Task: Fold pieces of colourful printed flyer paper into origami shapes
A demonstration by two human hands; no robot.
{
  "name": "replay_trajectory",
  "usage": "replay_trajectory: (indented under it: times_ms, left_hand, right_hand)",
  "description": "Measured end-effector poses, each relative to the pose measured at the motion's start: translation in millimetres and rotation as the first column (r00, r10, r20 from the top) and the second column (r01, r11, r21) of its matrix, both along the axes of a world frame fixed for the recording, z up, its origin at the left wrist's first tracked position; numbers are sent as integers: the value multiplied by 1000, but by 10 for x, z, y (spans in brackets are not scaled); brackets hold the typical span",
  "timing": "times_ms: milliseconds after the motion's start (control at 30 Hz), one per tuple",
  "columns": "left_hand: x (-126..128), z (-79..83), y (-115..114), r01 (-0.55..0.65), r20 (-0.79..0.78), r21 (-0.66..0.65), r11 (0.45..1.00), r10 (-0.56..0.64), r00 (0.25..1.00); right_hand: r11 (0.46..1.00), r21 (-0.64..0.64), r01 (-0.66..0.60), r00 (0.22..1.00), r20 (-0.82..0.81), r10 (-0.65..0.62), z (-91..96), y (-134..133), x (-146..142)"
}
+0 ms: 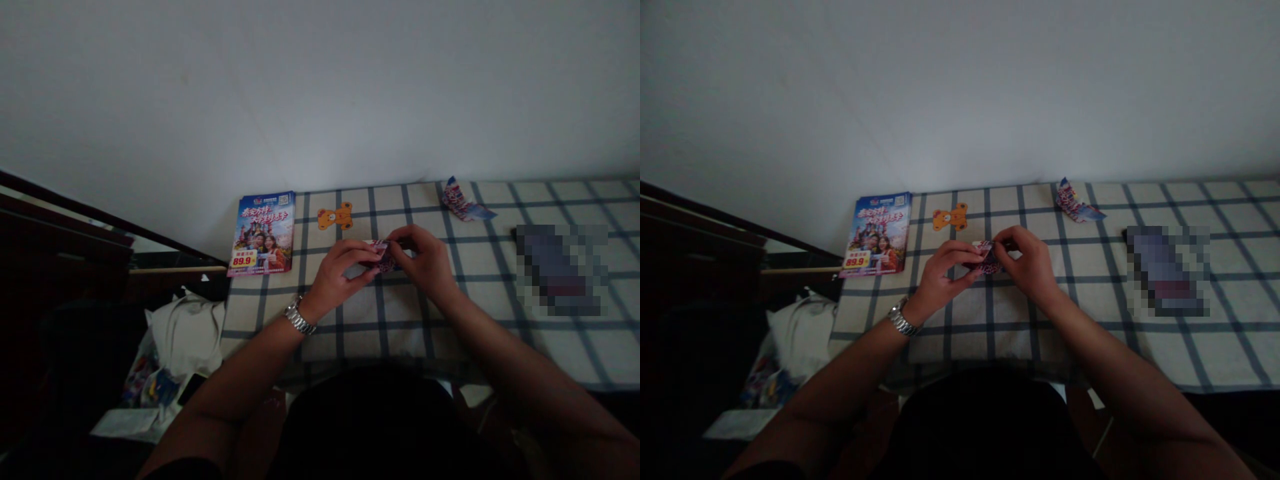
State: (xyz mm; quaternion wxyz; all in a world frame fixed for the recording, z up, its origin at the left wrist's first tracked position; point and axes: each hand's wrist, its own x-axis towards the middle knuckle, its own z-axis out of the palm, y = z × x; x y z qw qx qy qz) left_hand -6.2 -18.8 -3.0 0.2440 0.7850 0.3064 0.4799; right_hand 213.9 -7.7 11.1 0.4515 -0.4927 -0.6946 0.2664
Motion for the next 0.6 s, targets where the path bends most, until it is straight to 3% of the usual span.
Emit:
replay_trajectory:
  times_ms: [100,267,433,600]
  left_hand:
    - [-9,16,-4,42,10,-14,999,-42,999]
    - [-8,16,29,-61,86,-138,989,73,994]
    - [23,-25,49,7,83,-312,950,20,996]
    - [31,-64,54,38,119,-364,931,6,993]
  right_hand:
    - [999,-23,-33,999,-31,32,-11,2,11]
    - [991,-49,-128,991,-53,125,-18,-25,-8]
    - [976,-115,-184,977,-129,169,3,-65,-55]
    - [958,-188,-216,958,-228,171,21,-73,-68]
